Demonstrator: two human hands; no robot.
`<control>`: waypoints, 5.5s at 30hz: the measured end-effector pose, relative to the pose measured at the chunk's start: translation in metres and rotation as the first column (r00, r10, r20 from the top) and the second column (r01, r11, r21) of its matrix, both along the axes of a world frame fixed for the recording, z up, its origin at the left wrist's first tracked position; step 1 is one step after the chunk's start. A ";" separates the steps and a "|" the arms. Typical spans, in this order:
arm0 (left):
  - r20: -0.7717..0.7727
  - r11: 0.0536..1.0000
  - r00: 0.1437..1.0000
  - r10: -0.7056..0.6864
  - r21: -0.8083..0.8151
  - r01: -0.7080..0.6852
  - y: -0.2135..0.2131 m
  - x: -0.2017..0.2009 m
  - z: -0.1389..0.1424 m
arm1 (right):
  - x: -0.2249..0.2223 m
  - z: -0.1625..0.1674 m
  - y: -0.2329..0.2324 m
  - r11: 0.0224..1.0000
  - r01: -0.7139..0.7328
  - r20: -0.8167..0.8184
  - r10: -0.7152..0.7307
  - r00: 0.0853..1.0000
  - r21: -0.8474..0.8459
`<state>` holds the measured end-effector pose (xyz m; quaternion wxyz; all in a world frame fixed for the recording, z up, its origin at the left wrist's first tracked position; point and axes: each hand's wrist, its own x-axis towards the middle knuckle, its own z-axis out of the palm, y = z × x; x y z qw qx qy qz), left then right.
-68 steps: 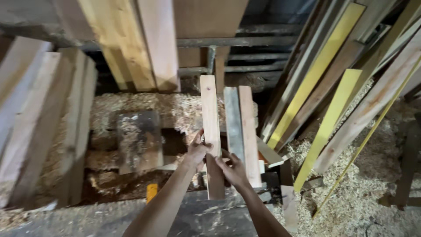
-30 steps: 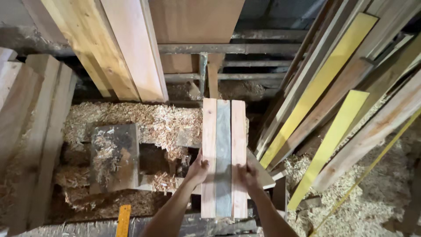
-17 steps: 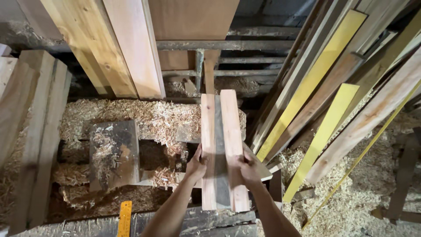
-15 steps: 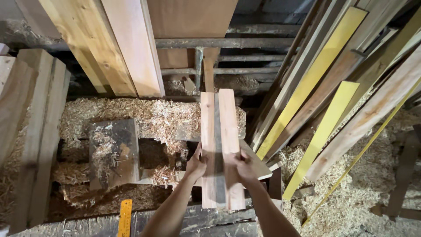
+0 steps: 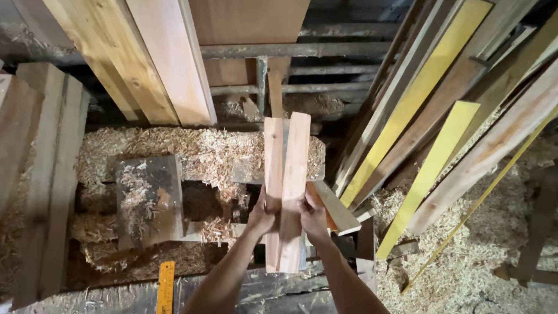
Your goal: The person repeatedly picks up wooden planks from a pile, aligns them, and stacks them on a workbench. The hands handle each plank individually, adjusting orientation and placement to build a neat stack.
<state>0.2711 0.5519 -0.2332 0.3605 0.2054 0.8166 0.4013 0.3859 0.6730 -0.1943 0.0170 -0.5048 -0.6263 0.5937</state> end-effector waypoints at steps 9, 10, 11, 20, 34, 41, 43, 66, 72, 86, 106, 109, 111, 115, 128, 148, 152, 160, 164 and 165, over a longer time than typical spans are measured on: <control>0.110 0.975 0.970 0.215 0.030 -0.219 -0.012 0.005 0.054 | -0.004 -0.015 0.019 0.962 0.063 -0.230 -0.001 0.973 0.265; 0.123 0.969 0.965 0.233 0.056 -0.241 -0.014 0.004 0.059 | -0.004 -0.012 0.019 0.956 0.040 -0.213 0.024 0.977 0.291; 0.137 0.962 0.959 0.248 0.082 -0.260 -0.015 0.005 0.062 | -0.004 -0.009 0.022 0.948 0.016 -0.194 0.049 0.980 0.318; 0.311 0.860 0.945 0.103 0.449 -0.241 0.029 0.034 0.076 | -0.010 0.011 0.030 0.931 0.114 -0.438 -0.268 0.858 -0.347; 0.488 0.764 0.870 -0.074 0.588 -0.265 0.049 0.008 0.030 | -0.016 0.000 0.042 0.994 -0.110 -0.376 0.095 0.922 -0.020; 0.696 0.854 0.714 0.072 0.327 -0.405 0.064 0.026 0.012 | -0.021 -0.007 0.034 0.909 -0.027 -0.588 -0.246 0.771 -0.417; 0.659 0.819 0.750 0.055 0.400 -0.412 0.066 0.024 0.018 | -0.021 -0.005 0.031 0.894 0.022 -0.553 -0.297 0.778 -0.448; 0.376 0.496 0.911 0.170 0.766 -0.409 -0.030 0.005 0.103 | -0.046 0.048 -0.039 0.941 0.234 -0.724 0.019 0.689 0.247; 0.241 0.449 0.909 0.340 0.808 -0.382 -0.173 -0.028 0.177 | -0.099 0.102 -0.167 0.992 -0.028 -0.715 0.109 0.690 0.125; 0.030 0.364 0.698 0.715 0.837 -0.409 -0.428 -0.145 0.242 | -0.248 0.160 -0.411 0.938 -0.336 -0.738 0.287 0.611 0.086; 0.357 0.562 0.560 0.747 0.110 -0.820 -0.599 -0.195 0.200 | -0.302 0.158 -0.578 0.911 -0.403 -0.070 0.409 0.910 0.093; 0.449 0.645 0.624 0.639 0.128 -0.753 -0.589 -0.167 0.202 | -0.299 0.182 -0.570 0.932 -0.337 0.012 0.338 0.941 0.131; 0.570 0.696 0.631 0.526 0.139 -0.705 -0.586 -0.149 0.209 | -0.295 0.191 -0.559 0.907 -0.369 0.015 0.374 0.927 0.202; 0.871 0.492 0.445 0.210 0.299 -0.817 -0.581 -0.142 0.237 | -0.273 0.181 -0.526 0.919 -0.371 -0.332 0.395 0.857 0.135; 0.119 0.734 0.905 0.408 0.547 -0.402 -0.464 -0.111 0.267 | -0.171 0.106 -0.413 0.854 -0.305 -0.571 0.011 0.821 -0.422; 0.741 0.688 0.657 0.139 0.405 -0.602 -0.226 -0.009 0.084 | -0.037 0.098 -0.137 0.766 -0.340 0.323 0.183 0.929 0.545; 0.712 0.679 0.686 0.148 0.431 -0.594 -0.218 0.004 0.076 | -0.040 0.078 -0.129 0.705 -0.471 0.396 0.284 0.873 0.531; 0.774 0.727 0.570 0.277 0.219 -0.651 -0.209 -0.001 0.086 | -0.072 0.019 -0.135 0.576 -0.718 0.686 0.338 0.645 0.391; 0.735 0.732 0.598 0.320 0.210 -0.648 -0.210 -0.009 0.092 | -0.093 0.018 -0.130 0.176 -0.922 0.847 0.365 0.386 0.345; 0.739 0.732 0.592 0.322 0.202 -0.651 -0.210 -0.010 0.094 | -0.099 0.024 -0.125 0.003 -0.947 0.883 0.361 0.299 0.320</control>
